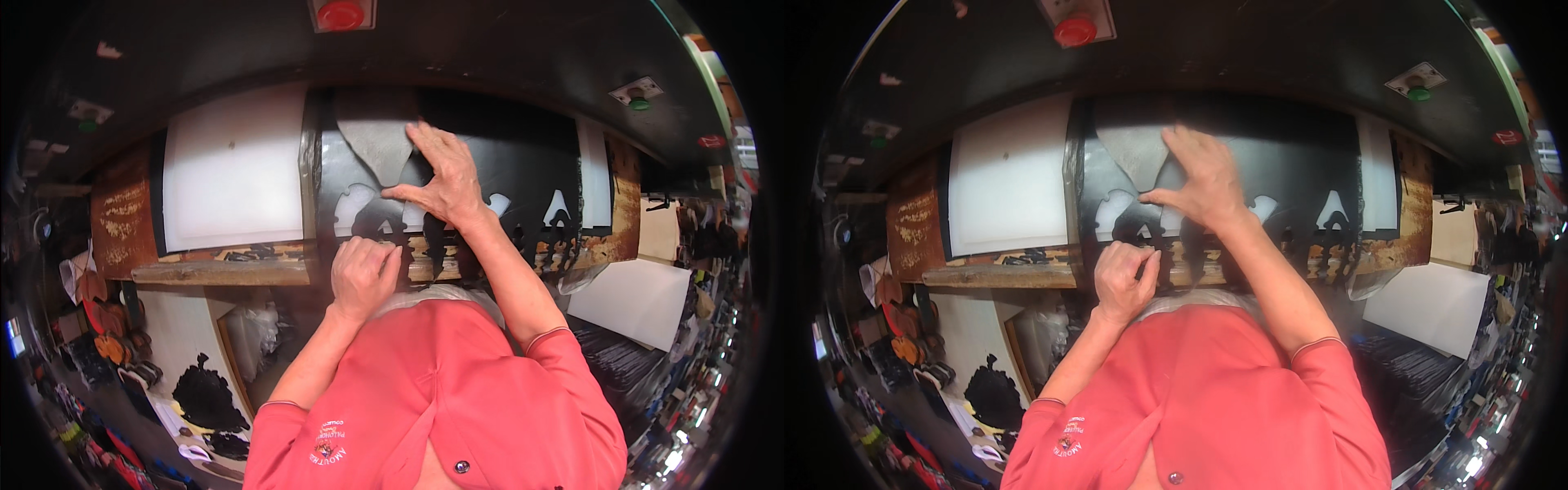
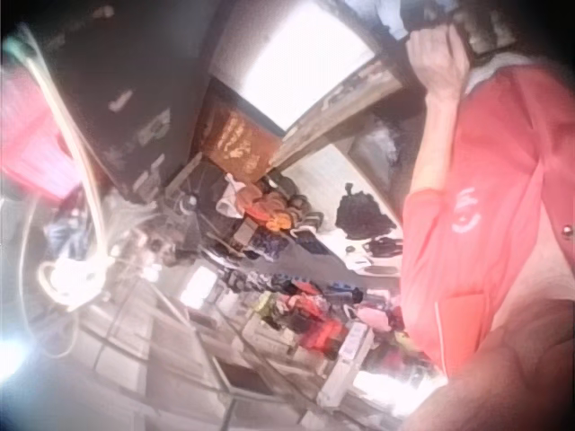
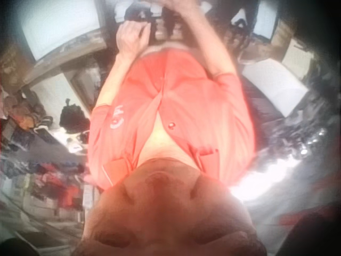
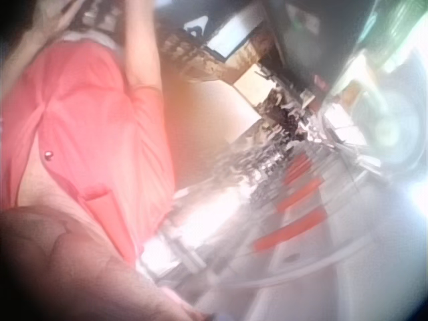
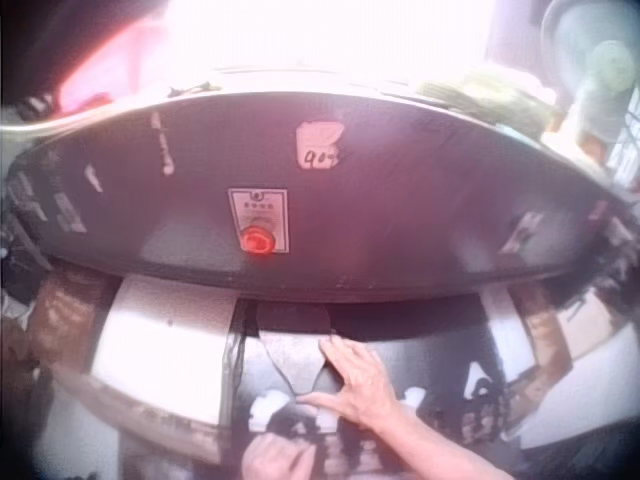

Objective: The person removes excess rubber from a cut sheet on a workbench, then uses a flat tool to press and smooth a new black rubber sheet. They repeatedly peel away cut-out shapes and scraps, placing them aside, and continue pressing the sheet with the tool.

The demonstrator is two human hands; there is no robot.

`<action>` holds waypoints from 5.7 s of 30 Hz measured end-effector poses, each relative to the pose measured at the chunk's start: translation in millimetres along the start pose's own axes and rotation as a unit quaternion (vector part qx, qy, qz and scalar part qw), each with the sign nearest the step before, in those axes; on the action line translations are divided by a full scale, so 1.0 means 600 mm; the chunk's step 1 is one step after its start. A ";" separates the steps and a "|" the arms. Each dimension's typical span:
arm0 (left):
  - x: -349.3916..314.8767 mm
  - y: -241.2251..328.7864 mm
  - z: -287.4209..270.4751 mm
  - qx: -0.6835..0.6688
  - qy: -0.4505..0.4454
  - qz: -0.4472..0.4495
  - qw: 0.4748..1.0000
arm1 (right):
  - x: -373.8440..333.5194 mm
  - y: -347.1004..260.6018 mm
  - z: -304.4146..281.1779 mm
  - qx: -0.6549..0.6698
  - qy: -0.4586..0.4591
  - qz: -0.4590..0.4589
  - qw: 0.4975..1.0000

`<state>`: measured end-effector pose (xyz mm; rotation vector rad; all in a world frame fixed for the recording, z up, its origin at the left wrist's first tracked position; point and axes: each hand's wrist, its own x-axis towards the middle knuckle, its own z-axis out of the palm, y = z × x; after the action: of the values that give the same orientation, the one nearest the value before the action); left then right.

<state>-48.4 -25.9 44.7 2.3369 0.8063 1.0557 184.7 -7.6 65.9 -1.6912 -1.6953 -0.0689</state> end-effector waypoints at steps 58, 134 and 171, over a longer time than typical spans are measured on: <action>-0.119 0.022 -0.036 0.006 -0.022 -0.046 0.999 | -0.380 0.017 -0.281 0.112 0.231 0.420 0.871; -0.210 0.108 -0.083 0.018 -0.135 0.103 0.985 | -0.375 -0.220 -0.226 0.242 0.016 0.280 0.929; -0.419 0.197 -0.015 0.011 -0.008 -0.006 1.000 | -0.367 -0.184 -0.089 0.027 0.067 0.132 0.989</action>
<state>-152.1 -278.4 -8.3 2.3541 0.8288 1.0277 81.9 -236.6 40.8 -1.8142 -1.3511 -0.0124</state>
